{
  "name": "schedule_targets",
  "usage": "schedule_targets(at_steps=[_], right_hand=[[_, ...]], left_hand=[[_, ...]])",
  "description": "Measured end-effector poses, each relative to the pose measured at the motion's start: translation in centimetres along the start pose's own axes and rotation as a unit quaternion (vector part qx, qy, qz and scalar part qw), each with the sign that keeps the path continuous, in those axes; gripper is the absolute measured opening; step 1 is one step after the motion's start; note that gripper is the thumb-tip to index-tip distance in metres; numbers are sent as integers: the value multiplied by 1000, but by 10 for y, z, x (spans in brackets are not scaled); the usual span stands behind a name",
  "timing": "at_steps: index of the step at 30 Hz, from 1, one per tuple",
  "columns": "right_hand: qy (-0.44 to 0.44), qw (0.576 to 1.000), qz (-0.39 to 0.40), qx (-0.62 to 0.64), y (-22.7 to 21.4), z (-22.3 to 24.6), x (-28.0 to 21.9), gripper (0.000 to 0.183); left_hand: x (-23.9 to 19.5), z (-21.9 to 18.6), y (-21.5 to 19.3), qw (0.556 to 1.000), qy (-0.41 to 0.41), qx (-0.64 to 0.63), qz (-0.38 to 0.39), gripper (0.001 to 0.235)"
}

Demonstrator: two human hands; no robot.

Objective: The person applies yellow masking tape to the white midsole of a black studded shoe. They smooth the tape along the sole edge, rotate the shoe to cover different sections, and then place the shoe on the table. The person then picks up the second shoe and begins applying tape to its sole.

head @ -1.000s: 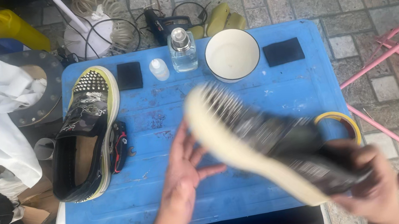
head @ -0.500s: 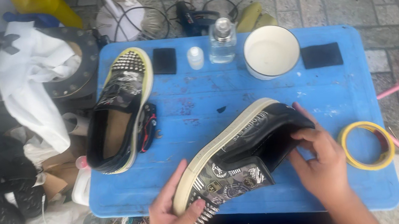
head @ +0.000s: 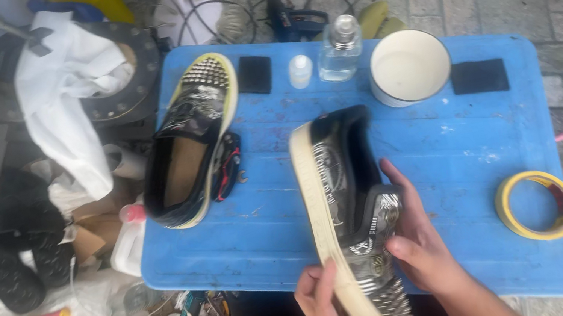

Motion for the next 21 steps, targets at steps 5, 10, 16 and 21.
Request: schedule_targets(at_steps=[5, 10, 16, 21], right_hand=[[65, 987, 97, -111, -19, 23, 19, 126], [135, 966, 196, -98, -25, 35, 37, 126], [58, 968, 203, -135, -15, 55, 46, 124], [-61, 902, 230, -360, 9, 97, 43, 112]], left_hand=[[-14, 2, 37, 986, 87, -41, 136, 49], [8, -31, 18, 953, 86, 113, 269, 56], [46, -43, 8, 969, -111, -36, 220, 64], [58, -33, 26, 946, -161, -231, 160, 97]])
Point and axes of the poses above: each hand's wrist, its own x-axis towards the middle knuckle, its own y-axis out of the palm, z = x × y, the point moved 7 cm from there along x, towards the middle knuckle, and after that the axes turned 9 degrees about -y, right-handed, at the moved point
